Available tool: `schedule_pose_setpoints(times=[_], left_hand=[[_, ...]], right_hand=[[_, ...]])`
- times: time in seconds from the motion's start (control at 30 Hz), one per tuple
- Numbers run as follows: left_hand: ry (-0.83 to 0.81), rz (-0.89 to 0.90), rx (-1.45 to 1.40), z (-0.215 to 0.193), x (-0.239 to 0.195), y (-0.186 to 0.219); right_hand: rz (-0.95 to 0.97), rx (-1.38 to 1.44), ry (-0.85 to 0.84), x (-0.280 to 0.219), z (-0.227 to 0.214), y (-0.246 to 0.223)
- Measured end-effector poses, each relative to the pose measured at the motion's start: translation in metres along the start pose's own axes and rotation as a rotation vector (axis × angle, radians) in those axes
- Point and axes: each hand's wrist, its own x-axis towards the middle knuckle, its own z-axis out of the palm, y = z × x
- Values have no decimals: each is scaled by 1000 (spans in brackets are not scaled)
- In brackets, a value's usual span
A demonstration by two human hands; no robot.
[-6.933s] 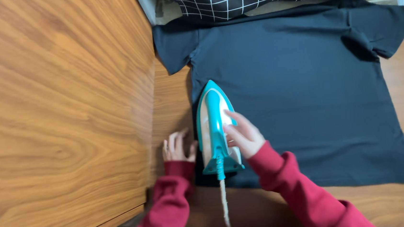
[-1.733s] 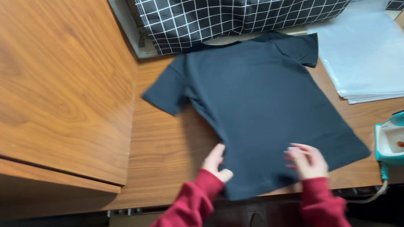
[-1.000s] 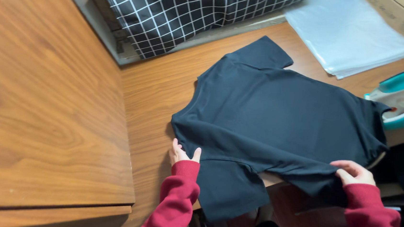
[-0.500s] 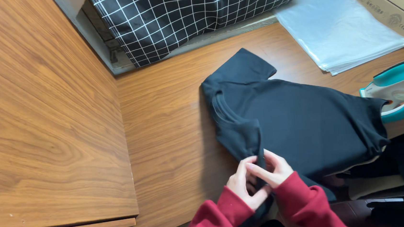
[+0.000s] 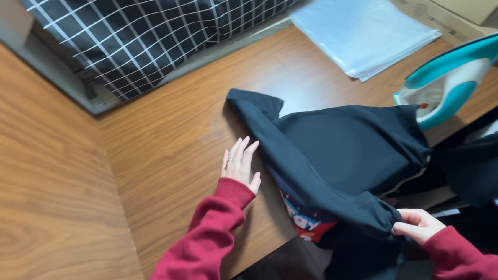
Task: The person removes a black t-shirt from a hanger, lays it on a wooden table, and irons both the front and back using a teal iron. After ironing, the person folds the t-shirt neatly, places it into a clear plastic bag, and puts the bag into a cardboard box.
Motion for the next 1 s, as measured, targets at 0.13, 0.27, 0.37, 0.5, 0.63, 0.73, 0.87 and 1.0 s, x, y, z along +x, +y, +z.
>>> schedule_pose_setpoints(times=[0.13,0.27,0.37,0.5,0.63,0.73,0.87,1.0], left_hand=[[-242,73,127,19,44,29],[-647,226,515,30,80,66],[-802,162,521,64,79,52],[-751,-283,253,24,49,85],[-669,-454,64,47,-13,58],[-567,-517,99,32,-51,81],[-543,-592,270,22,-92,99],[-344,-462,504,20,-145,106]], right_hand=[[70,-43,-4,-6,-23,26],[54,-247,-17,-18,-28,30],[-30,-229,8,-27,-37,29],[-139,-170,161,-36,-71,53],[-115,-206,148,-70,-77,45],[-166,-298,163,-86,-81,47],[-179,-542,252,-104,-87,47],[-72,-656,246,-120,-86,29]])
